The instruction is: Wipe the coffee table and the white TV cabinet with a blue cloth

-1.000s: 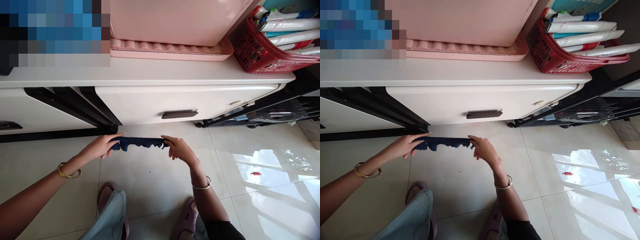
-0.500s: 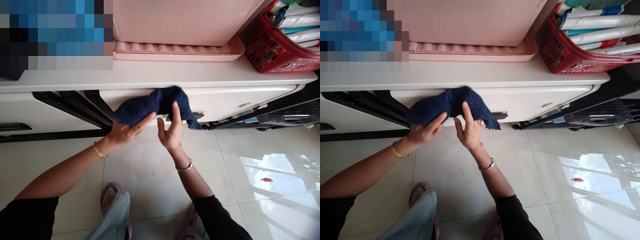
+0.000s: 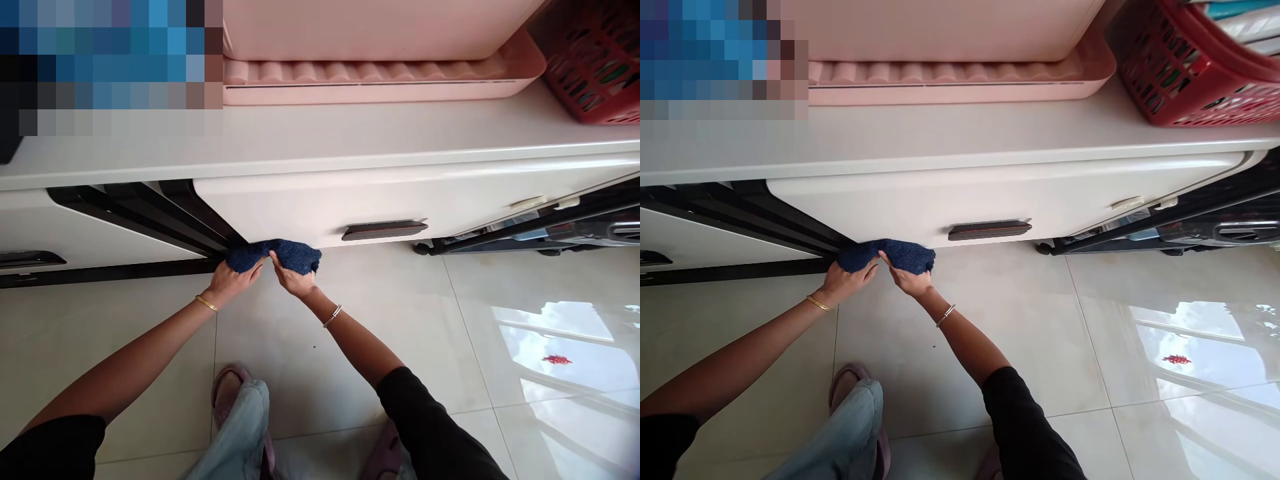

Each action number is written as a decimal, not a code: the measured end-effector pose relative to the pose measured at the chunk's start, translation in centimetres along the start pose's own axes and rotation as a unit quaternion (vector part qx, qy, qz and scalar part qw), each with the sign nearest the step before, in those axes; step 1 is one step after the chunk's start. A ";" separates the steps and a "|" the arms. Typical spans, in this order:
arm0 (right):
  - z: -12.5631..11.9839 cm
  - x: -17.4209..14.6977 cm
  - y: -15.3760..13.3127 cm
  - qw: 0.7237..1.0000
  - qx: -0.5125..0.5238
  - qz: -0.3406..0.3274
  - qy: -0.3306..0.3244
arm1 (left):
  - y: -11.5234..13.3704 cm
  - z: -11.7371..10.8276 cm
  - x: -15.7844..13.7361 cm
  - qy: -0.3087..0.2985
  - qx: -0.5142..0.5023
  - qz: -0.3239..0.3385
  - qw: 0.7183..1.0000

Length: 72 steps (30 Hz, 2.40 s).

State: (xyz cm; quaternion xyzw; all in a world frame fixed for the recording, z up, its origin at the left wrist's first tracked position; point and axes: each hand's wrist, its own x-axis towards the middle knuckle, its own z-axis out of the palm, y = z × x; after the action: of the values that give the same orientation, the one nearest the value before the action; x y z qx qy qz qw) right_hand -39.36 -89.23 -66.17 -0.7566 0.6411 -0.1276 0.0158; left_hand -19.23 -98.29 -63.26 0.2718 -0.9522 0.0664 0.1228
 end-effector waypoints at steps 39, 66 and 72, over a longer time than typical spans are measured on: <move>-10.2 1.6 -2.6 0.962 0.110 0.106 0.226 | 5.0 -4.4 6.3 0.020 -0.177 -0.105 0.978; -10.3 5.2 0.1 0.903 0.132 0.145 0.382 | 3.9 -8.0 7.8 0.035 -0.122 -0.127 0.984; -9.3 7.0 -5.0 0.960 0.190 0.024 0.203 | -0.7 -8.5 3.0 0.123 -0.017 -0.181 0.976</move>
State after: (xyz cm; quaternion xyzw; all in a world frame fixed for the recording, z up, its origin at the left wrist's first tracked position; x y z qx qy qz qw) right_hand -35.49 -93.86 -55.01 -0.6822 0.6126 -0.3978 0.0322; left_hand -19.69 -98.72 -54.20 0.4270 -0.8659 0.0597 0.2536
